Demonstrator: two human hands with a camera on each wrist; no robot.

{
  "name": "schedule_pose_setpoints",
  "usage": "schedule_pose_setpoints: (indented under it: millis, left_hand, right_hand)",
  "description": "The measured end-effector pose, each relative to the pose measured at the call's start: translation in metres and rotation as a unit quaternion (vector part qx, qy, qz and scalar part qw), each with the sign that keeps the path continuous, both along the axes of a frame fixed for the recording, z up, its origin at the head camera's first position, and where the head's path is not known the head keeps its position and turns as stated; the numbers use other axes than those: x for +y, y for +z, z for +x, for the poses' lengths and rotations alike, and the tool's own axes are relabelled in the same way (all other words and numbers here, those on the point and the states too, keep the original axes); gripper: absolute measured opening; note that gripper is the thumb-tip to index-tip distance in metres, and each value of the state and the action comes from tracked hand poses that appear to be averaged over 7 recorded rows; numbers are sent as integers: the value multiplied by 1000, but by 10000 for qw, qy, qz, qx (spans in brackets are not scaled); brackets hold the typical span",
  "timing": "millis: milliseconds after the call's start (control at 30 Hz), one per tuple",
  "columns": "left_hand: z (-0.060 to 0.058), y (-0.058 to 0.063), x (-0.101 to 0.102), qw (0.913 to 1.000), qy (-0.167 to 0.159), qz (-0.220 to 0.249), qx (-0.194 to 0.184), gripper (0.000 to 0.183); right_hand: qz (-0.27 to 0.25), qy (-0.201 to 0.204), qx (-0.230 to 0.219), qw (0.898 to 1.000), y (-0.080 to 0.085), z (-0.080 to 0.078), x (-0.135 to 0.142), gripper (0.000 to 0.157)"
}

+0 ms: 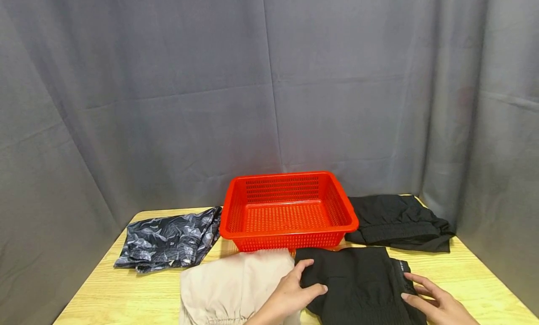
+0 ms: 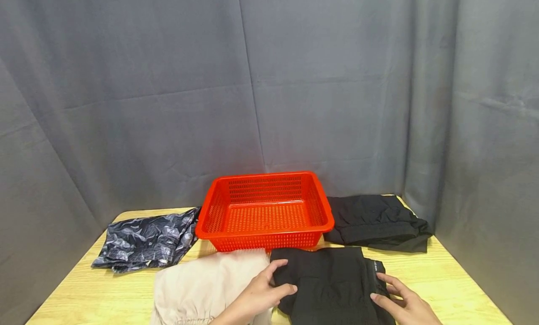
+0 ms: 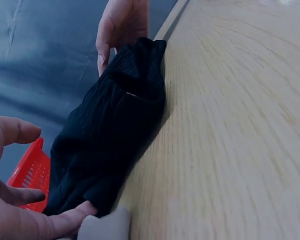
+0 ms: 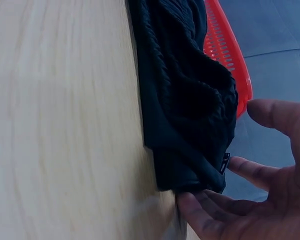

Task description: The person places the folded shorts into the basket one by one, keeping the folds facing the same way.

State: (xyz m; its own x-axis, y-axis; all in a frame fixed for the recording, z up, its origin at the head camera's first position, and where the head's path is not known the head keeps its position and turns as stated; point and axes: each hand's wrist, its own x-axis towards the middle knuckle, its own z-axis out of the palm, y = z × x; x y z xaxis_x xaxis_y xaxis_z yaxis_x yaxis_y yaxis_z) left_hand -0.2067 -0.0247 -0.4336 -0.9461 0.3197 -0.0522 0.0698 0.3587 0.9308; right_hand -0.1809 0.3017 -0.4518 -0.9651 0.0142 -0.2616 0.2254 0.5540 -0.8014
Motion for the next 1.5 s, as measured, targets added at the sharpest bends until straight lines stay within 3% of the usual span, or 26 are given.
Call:
schedule_pose_setpoints:
  millis: [300,600,933,1067,1233,1500]
  left_hand:
    - [-3,5,7,9993,-2,-2,-382,62]
    - [-5,-4,15,9970,8,452,-636,60]
    - [-5,-5,20,9958,134,620,-659,68]
    - [-4,-6,22,9948,178,756,-661,69]
    - [-5,-6,25,9924,173,972,-735,72]
    - [-5,-8,25,9970,-62,652,-418,75]
  right_hand:
    - [138,-49,116,9998,-6,-5,-2,83]
    - [207,127,258,9994,-4,-5,-3,80]
    - [-687,205,-136,9973,-1,-7,-1,81]
    - [-756,254,-93,9968,0,-8,-2,80]
    - [-415,380,93,9984,1,-11,-5,78]
    - [-590,302,12,9978,-3,-13,-7,82]
